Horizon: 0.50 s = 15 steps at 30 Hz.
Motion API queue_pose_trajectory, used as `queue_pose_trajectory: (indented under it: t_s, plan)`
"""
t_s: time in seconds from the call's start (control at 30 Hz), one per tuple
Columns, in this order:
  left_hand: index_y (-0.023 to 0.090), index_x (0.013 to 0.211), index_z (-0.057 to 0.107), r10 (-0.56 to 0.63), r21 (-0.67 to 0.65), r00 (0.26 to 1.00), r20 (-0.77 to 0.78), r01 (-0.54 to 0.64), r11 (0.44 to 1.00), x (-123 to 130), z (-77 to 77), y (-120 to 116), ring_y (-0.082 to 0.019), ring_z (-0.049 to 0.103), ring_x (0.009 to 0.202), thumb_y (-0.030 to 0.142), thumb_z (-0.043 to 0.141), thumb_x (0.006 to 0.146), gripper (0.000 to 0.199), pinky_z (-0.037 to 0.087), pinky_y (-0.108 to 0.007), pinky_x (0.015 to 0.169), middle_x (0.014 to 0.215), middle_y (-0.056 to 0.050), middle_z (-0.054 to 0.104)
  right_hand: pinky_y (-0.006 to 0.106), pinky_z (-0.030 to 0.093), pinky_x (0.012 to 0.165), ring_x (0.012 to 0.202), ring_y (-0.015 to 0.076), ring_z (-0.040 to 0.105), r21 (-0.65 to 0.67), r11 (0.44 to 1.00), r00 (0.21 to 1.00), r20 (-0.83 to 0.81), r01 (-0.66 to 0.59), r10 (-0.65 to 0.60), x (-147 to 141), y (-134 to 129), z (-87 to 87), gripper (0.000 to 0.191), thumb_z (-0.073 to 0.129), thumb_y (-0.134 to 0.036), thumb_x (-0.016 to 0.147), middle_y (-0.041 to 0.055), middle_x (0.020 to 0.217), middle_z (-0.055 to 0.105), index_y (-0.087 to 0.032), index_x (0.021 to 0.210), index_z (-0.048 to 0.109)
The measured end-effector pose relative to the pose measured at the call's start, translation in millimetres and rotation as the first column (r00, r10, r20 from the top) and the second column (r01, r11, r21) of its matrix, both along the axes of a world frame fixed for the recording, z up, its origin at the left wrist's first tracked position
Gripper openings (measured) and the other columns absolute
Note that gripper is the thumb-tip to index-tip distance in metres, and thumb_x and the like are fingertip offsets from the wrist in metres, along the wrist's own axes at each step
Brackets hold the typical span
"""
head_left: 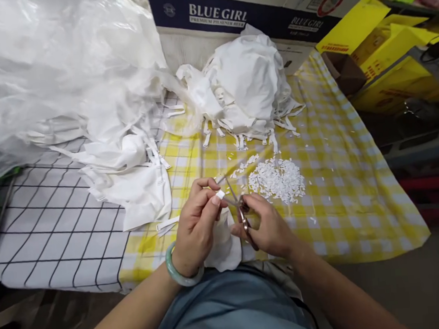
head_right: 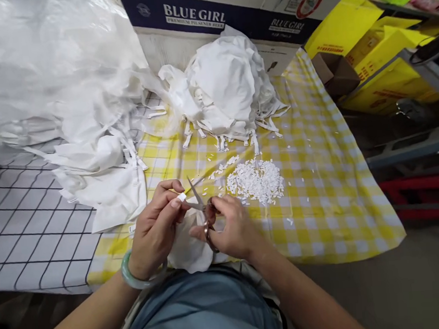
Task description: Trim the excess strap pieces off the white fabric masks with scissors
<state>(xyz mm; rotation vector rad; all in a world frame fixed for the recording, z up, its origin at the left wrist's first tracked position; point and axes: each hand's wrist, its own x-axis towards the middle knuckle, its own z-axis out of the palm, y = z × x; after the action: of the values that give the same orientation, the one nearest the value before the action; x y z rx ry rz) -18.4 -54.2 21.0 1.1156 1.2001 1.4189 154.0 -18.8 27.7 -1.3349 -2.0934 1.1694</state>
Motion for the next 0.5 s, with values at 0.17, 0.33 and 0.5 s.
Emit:
queue_pose_trajectory:
  t_s: [0.17, 0.33, 0.5]
  plan:
    - [0.019, 0.077, 0.061, -0.066, 0.031, 0.994, -0.089, 0.069, 0.997, 14.0, -6.0, 2.9, -0.019, 0.048, 0.105, 0.022, 0.047, 0.100, 0.027, 0.041, -0.030, 0.089, 0.095, -0.005, 0.049, 0.026, 0.035, 0.061, 0.061, 0.0131, 0.046, -0.005, 0.999, 0.994, 0.098, -0.038, 0.039, 16.4, -9.3, 0.7, 0.046, 0.075, -0.052, 0.073, -0.0030, 0.063, 0.050, -0.021, 0.064, 0.043]
    - [0.019, 0.077, 0.058, -0.094, 0.082, 0.980, -0.176, 0.109, 0.991, 15.9, -10.8, 3.3, -0.018, 0.044, 0.108, 0.017, 0.044, 0.100, 0.026, 0.040, -0.029, 0.090, 0.098, -0.005, 0.048, 0.026, 0.033, 0.061, 0.058, 0.0121, 0.045, 0.008, 0.999, 0.997, 0.067, -0.036, 0.035, 20.7, -8.9, -1.4, 0.044, 0.075, -0.050, 0.073, -0.0038, 0.059, 0.051, -0.021, 0.063, 0.043]
    - [0.019, 0.077, 0.055, -0.109, 0.133, 0.968, -0.226, 0.141, 0.981, 16.5, -12.0, 2.2, -0.019, 0.043, 0.107, 0.017, 0.042, 0.100, 0.027, 0.039, -0.032, 0.090, 0.091, -0.005, 0.049, 0.026, 0.033, 0.060, 0.057, 0.0112, 0.044, 0.035, 0.999, 0.998, 0.049, -0.028, 0.026, 22.3, -8.1, -5.4, 0.044, 0.076, -0.046, 0.072, -0.0046, 0.057, 0.048, -0.021, 0.061, 0.041]
